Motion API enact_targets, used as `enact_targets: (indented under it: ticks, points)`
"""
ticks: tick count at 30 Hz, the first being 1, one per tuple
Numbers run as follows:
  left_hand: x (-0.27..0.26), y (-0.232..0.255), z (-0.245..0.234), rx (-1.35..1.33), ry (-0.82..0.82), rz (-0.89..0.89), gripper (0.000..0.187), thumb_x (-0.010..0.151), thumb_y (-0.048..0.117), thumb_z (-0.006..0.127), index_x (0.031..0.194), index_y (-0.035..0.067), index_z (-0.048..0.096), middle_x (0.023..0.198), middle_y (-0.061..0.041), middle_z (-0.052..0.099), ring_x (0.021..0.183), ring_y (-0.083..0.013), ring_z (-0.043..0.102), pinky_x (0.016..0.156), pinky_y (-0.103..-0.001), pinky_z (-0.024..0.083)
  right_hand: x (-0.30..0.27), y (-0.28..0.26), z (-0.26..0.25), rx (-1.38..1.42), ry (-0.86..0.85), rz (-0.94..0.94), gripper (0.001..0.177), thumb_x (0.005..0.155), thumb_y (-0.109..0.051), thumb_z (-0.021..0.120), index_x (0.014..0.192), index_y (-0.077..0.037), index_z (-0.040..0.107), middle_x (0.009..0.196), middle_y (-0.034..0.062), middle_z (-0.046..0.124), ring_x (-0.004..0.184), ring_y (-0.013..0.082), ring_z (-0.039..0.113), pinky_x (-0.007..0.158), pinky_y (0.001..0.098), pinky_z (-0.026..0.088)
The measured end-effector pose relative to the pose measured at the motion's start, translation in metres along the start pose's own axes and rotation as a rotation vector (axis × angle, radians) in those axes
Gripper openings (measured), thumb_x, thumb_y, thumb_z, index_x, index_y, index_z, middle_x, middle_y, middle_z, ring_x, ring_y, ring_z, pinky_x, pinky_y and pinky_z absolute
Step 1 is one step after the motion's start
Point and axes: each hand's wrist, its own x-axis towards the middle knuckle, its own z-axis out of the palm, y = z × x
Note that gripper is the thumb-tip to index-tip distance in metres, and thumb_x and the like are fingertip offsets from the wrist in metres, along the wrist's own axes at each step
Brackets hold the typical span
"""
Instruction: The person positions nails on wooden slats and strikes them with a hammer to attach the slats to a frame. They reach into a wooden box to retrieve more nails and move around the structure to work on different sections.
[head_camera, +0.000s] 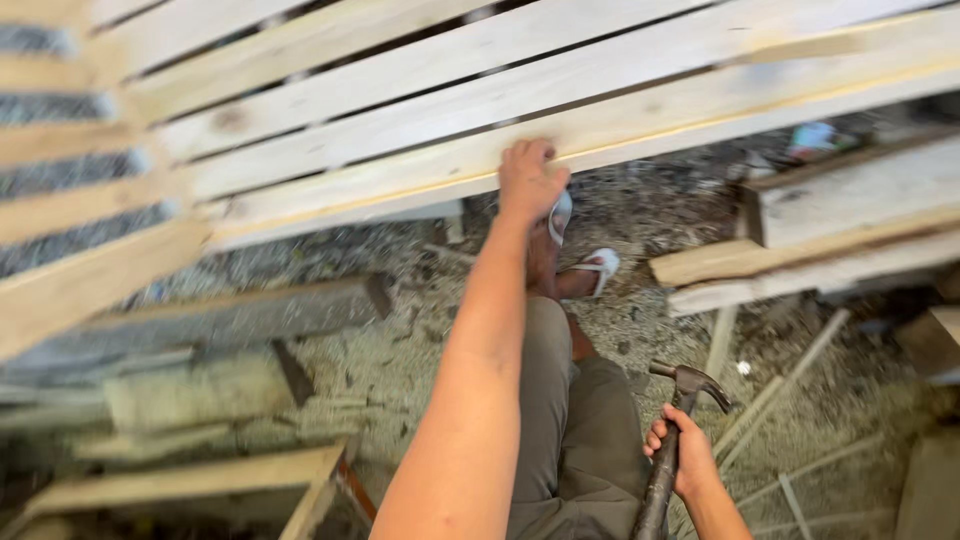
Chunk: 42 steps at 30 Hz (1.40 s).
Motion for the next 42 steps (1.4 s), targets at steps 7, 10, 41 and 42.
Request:
enact_targets:
  ticks: [7, 10, 41, 42]
  points:
    - [-0.053, -0.096, -0.071, 0.293, 0.13, 0.232, 0.061, 0.078, 0.007, 0.073, 0.136, 0.015, 0.058, 0.131, -0.013, 0.058, 0.128, -0.0317, 0.052, 0.117, -0.053, 0.035, -0.013, -0.007, 0.056, -0.246, 0.051, -0.029, 0.019, 0.099, -0.023, 0.057, 0.092, -0.011, 0.044, 0.063, 0.0063, 0.048, 0.053, 0.022, 0.048, 0.049, 0.0408, 0.043]
    - [-0.068, -0.146, -0.101, 0.376, 0.159, 0.158, 0.049, 0.084, 0.021, 0.075, 0.13, 0.012, 0.058, 0.125, -0.014, 0.057, 0.122, -0.0347, 0.052, 0.109, -0.053, 0.038, -0.006, -0.007, 0.076, -0.179, -0.039, -0.033, 0.02, 0.099, -0.025, 0.055, 0.089, -0.011, 0.046, 0.062, 0.004, 0.047, 0.051, 0.0197, 0.048, 0.047, 0.0377, 0.043]
    - [-0.018, -0.282, -0.158, 0.365, 0.083, 1.148, 0.065, 0.091, 0.019, 0.058, 0.145, -0.014, 0.048, 0.142, -0.031, 0.049, 0.123, -0.0381, 0.055, 0.108, -0.046, 0.045, 0.133, 0.148, 0.506, 0.597, -0.501, -0.698, 0.009, 0.096, -0.014, 0.058, 0.096, -0.005, 0.056, 0.077, 0.0007, 0.056, 0.064, 0.0152, 0.055, 0.061, 0.0283, 0.049]
    - [-0.022, -0.286, -0.169, 0.263, 0.024, 1.113, 0.067, 0.089, 0.023, 0.059, 0.144, -0.013, 0.048, 0.145, -0.032, 0.046, 0.127, -0.0409, 0.053, 0.11, -0.049, 0.043, 0.131, 0.147, 0.514, 0.611, -0.505, -0.687, 0.009, 0.095, -0.013, 0.055, 0.097, -0.005, 0.056, 0.078, 0.0012, 0.058, 0.066, 0.0151, 0.057, 0.063, 0.0281, 0.05]
